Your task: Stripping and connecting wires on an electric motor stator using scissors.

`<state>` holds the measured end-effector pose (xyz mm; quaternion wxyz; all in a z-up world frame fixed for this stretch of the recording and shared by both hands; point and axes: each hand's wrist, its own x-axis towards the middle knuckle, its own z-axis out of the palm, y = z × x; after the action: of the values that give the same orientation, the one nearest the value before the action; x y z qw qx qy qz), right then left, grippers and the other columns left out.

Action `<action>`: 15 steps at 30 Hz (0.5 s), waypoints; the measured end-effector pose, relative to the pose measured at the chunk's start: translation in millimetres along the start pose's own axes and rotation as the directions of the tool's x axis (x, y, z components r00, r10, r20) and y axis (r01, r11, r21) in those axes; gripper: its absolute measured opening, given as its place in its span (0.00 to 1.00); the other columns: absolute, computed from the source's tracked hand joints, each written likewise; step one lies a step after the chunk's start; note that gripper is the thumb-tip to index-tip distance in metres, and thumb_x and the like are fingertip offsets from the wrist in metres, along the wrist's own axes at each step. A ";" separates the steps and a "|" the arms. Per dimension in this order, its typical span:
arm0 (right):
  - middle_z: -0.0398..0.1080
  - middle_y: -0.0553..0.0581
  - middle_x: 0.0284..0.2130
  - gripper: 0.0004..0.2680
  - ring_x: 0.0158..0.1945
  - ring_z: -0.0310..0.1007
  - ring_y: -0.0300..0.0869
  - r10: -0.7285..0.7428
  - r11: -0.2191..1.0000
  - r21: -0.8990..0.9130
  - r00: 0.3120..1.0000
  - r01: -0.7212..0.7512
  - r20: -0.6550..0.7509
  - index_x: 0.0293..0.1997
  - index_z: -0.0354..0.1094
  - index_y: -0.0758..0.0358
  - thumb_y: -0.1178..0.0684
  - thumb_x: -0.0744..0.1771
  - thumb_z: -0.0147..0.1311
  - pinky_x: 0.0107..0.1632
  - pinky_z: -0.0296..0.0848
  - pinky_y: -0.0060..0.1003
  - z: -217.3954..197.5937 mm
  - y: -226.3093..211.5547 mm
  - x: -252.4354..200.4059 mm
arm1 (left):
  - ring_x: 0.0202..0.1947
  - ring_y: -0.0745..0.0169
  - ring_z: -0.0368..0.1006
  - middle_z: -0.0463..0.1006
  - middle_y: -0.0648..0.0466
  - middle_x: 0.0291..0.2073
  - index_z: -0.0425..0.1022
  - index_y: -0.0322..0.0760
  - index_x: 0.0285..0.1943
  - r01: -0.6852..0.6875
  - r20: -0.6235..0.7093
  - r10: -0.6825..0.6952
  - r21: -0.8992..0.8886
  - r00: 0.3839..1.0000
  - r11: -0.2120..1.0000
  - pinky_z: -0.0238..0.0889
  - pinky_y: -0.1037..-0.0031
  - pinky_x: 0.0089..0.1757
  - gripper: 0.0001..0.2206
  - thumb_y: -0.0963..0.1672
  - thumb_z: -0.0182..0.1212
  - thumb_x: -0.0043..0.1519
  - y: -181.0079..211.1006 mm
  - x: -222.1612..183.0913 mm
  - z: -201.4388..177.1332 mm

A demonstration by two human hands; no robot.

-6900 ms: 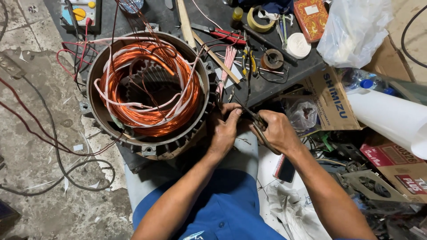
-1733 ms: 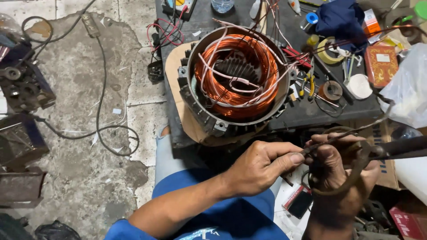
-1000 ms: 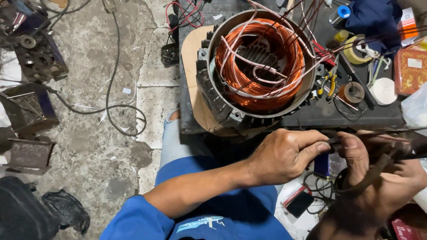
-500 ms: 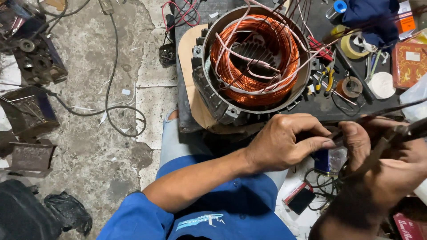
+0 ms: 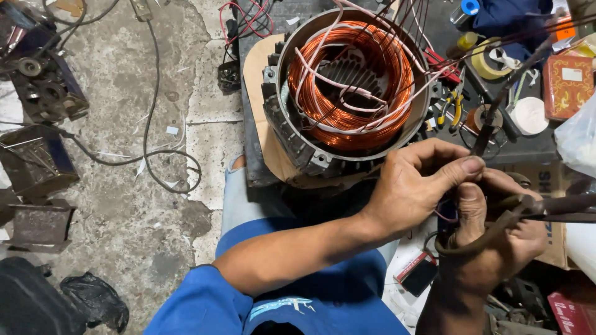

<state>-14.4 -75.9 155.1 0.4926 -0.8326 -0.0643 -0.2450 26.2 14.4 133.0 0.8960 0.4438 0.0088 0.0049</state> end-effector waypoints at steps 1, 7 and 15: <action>0.71 0.70 0.50 0.09 0.51 0.73 0.51 0.000 1.000 -0.002 1.000 0.000 -0.005 0.54 0.68 0.81 0.59 0.75 0.57 0.59 0.73 0.39 -1.1 0.8 0.5 | 0.39 0.65 0.78 0.82 0.48 0.38 0.78 0.31 0.47 0.001 0.005 -0.001 0.000 1.000 1.000 0.72 0.79 0.47 0.10 0.44 0.65 0.63 0.9 -1.0 0.5; 0.72 0.68 0.50 0.08 0.53 0.75 0.49 0.056 0.993 0.104 0.998 -0.054 -0.021 0.54 0.67 0.74 0.62 0.71 0.57 0.64 0.75 0.37 -2.1 11.7 2.3 | 0.38 0.69 0.77 0.83 0.50 0.37 0.79 0.31 0.47 0.107 0.002 -0.107 -0.057 0.994 0.993 0.72 0.81 0.45 0.10 0.43 0.67 0.62 -9.2 1.9 -4.0; 0.75 0.63 0.43 0.05 0.48 0.78 0.45 0.234 0.968 0.093 0.972 -0.232 -0.007 0.45 0.71 0.71 0.63 0.67 0.59 0.55 0.79 0.34 -9.4 -2.2 7.5 | 0.36 0.67 0.79 0.83 0.50 0.34 0.79 0.33 0.43 0.157 -0.048 -0.156 0.011 0.987 0.988 0.74 0.78 0.41 0.09 0.44 0.68 0.59 2.0 4.4 -2.3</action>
<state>-11.8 -83.8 164.1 0.5562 -0.8086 0.0273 -0.1898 30.5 17.5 133.2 0.8900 0.4479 0.0646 -0.0552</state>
